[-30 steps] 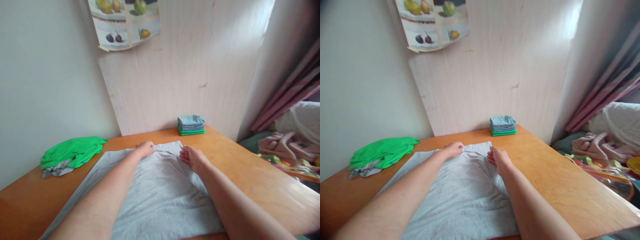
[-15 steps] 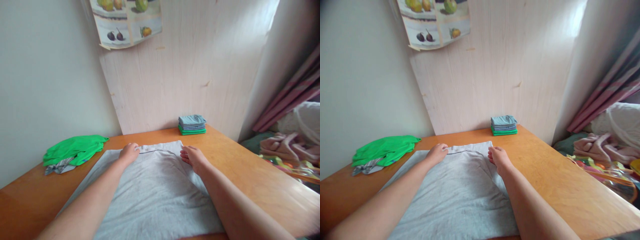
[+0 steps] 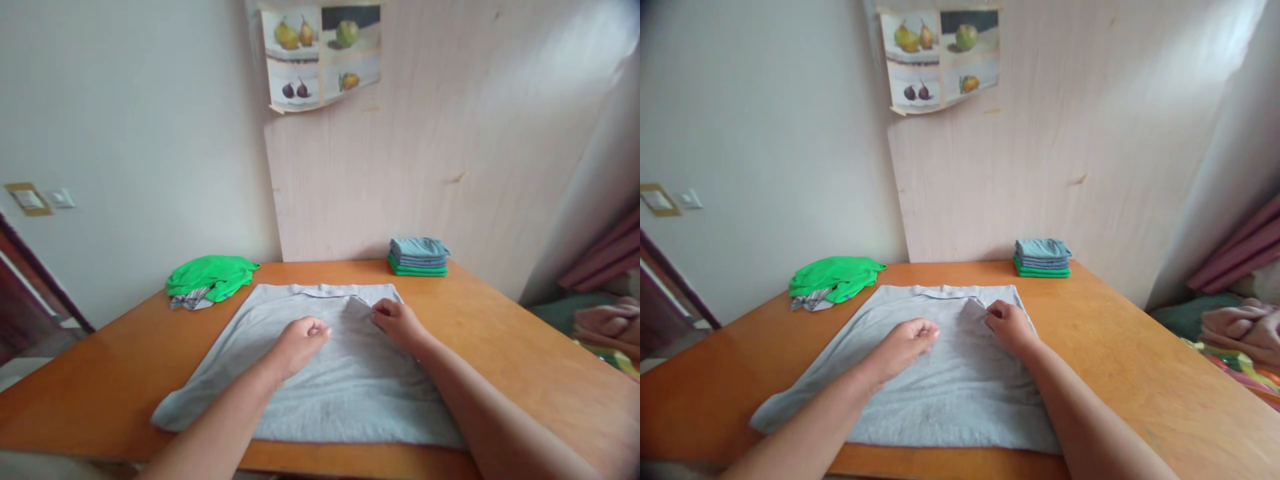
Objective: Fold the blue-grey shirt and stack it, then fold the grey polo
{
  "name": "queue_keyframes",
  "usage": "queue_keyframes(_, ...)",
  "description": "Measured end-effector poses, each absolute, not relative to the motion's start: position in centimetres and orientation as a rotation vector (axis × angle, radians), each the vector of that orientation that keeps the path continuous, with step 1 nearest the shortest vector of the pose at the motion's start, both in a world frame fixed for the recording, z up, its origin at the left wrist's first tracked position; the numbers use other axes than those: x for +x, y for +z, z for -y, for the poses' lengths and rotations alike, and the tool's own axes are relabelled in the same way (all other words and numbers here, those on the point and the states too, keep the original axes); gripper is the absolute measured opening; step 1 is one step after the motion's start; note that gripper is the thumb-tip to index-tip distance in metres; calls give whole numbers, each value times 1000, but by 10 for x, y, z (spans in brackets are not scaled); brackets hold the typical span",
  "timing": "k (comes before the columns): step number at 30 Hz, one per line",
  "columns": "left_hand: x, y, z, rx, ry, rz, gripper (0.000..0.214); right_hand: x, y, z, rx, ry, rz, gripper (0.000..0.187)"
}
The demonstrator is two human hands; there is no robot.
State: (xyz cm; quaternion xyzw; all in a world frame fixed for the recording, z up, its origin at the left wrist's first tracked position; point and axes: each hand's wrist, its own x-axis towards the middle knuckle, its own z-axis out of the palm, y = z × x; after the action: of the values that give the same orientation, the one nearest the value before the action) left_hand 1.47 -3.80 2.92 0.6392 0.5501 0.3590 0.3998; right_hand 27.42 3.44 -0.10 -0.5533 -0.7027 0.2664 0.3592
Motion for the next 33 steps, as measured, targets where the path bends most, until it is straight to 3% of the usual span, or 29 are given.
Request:
queue_keyframes(3,30,31,66,1254,937,-1160,50,251,19,-1,-1017,1158,1787,21)
queue_keyframes(7,40,22,86,916,1136,-903,29,226,48,41,-599,1752,2085,32)
queue_keyframes(9,38,19,95,806,1221,-912,21,224,55,40,-570,1832,2104,34)
queue_keyframes(11,28,19,105,719,1300,-928,18,228,56,22,-683,1648,2037,35)
queue_keyframes(15,-6,24,124,563,1466,-996,13,236,40,-31,-1085,894,2108,28)
queue_keyframes(22,-76,25,119,461,1763,-1176,12,242,11,-50,-1527,68,2600,45)
queue_keyframes(27,-108,35,84,542,1790,-1190,20,279,21,-26,-1770,-179,2575,32)
queue_keyframes(33,-119,48,10,527,1737,-1065,17,346,24,41,-2099,-110,2512,24)
